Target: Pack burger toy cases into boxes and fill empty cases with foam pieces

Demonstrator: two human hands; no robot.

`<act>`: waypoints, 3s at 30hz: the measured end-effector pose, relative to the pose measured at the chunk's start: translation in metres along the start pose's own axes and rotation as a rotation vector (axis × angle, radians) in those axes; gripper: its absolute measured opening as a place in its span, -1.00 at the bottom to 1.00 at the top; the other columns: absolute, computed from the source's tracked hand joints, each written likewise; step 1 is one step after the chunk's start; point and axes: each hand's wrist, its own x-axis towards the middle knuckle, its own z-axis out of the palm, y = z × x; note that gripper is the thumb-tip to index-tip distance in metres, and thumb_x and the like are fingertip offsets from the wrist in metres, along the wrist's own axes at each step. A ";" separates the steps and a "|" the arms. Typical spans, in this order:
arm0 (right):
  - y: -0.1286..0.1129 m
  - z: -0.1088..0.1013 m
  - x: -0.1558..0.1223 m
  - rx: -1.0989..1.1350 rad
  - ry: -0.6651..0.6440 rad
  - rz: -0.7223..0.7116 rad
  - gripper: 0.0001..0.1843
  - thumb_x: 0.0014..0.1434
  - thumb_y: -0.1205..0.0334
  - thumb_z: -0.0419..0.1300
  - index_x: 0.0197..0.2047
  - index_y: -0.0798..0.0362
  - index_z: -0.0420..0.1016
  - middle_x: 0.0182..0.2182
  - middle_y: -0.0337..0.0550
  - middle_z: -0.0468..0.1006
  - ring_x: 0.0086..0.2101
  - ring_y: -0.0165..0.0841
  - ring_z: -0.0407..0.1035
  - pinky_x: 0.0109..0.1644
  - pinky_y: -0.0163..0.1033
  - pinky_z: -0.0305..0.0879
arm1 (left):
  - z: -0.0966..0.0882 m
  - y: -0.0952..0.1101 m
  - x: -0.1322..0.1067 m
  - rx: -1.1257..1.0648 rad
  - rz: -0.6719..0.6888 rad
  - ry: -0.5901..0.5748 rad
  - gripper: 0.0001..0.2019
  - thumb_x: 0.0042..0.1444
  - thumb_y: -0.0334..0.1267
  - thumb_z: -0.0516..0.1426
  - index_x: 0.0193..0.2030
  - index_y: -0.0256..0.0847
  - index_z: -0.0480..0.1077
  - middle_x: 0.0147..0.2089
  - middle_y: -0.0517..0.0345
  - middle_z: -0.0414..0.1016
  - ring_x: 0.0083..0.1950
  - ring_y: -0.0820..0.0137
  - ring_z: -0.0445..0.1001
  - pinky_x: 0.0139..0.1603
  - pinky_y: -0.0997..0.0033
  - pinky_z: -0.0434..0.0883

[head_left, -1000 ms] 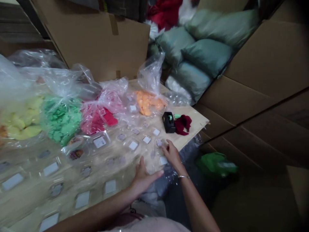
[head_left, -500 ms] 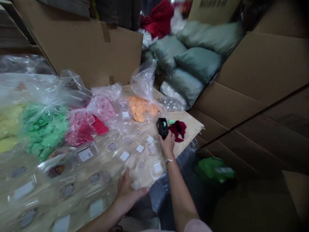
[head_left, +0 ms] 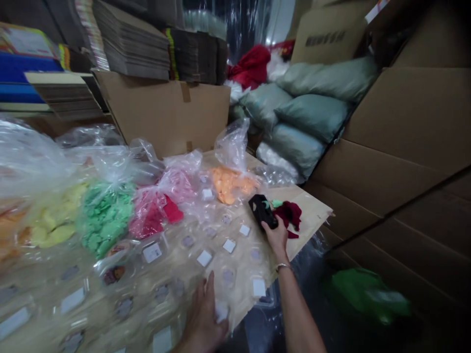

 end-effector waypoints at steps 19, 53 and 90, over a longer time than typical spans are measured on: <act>0.064 -0.094 0.152 -0.250 0.364 0.138 -0.34 -0.11 0.11 0.33 0.09 0.14 0.40 -0.04 0.17 0.52 -0.06 -0.04 0.40 0.05 0.03 0.29 | -0.025 0.030 0.028 0.716 0.356 -0.295 -0.57 0.15 -0.37 0.00 0.14 -0.37 0.42 0.20 -0.25 0.40 0.26 -0.08 0.26 0.22 -0.14 0.17; 0.006 -0.040 -0.115 -0.553 -0.501 -0.586 -0.33 0.26 -0.15 0.02 0.26 0.15 0.27 0.28 0.25 0.17 0.27 0.05 0.05 0.20 0.15 0.19 | -0.056 -0.045 -0.020 0.625 0.448 -0.035 -0.32 0.22 0.10 0.01 0.39 -0.18 0.08 0.46 -0.25 -0.04 0.44 -0.08 -0.04 0.33 -0.29 -0.03; -0.170 0.106 -0.195 0.237 -0.890 -0.635 -0.53 0.18 0.24 0.16 0.17 0.04 0.27 0.03 0.03 0.41 0.03 -0.18 0.35 0.10 -0.03 0.33 | -0.187 -0.167 0.011 0.297 0.220 0.708 -0.47 -0.08 -0.18 0.25 0.07 -0.22 0.32 -0.01 -0.07 0.32 0.03 0.13 0.37 0.02 0.10 0.39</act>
